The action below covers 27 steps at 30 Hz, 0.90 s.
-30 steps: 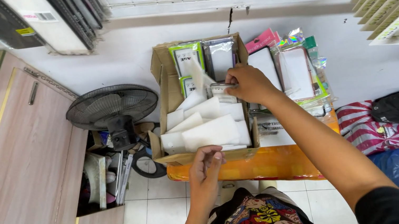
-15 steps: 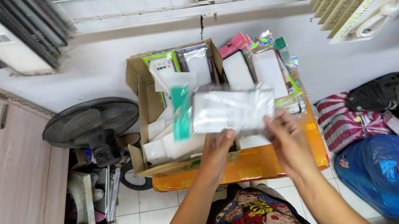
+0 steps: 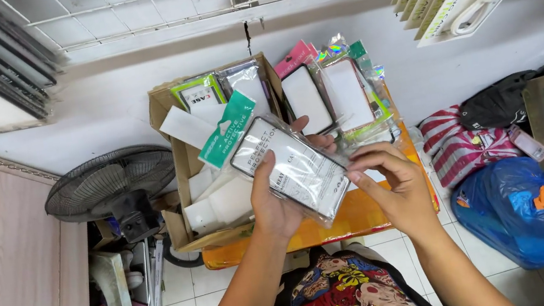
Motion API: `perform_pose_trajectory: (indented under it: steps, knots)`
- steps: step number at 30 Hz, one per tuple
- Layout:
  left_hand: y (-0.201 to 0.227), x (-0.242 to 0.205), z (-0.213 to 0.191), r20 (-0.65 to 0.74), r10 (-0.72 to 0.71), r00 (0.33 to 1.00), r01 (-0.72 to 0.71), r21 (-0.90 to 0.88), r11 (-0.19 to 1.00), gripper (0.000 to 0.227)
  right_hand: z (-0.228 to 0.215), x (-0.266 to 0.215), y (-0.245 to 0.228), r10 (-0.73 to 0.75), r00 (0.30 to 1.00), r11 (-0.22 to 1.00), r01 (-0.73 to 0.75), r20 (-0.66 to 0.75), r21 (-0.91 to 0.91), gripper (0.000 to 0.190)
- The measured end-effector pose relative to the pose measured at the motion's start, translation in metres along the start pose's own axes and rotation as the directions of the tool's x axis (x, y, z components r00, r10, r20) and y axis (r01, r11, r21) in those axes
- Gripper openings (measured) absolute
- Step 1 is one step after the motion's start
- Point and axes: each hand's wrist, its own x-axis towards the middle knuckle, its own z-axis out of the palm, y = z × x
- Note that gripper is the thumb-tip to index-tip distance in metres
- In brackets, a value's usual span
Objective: Sorting and inspecting various phone cases and their packaging inside a cardboard box.
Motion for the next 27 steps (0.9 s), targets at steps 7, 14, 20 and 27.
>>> perform_pose_trajectory:
  steps: [7,14,20,27]
  knots:
    - [-0.008,0.011,-0.017,-0.054,-0.097,0.994,0.069,-0.383,0.921,0.078,0.003,-0.012,0.018,-0.199,0.967,0.871,0.100,0.159,0.481,0.003]
    - [0.008,0.012,0.001,-0.176,-0.170,0.970,0.117,-0.276,0.954,0.087,-0.006,-0.007,-0.010,-0.246,0.941,0.940,0.173,0.232,0.294,0.013]
    - [0.002,0.015,-0.006,-0.158,-0.140,0.978,0.079,-0.343,0.936,0.087,0.007,-0.006,-0.071,-0.366,0.919,0.808,0.390,0.142,-0.440,0.029]
    - [0.002,0.016,-0.010,-0.198,-0.088,0.976,0.018,-0.332,0.943,0.078,0.008,-0.009,-0.056,-0.500,0.846,0.650,0.509,0.187,-0.564,0.022]
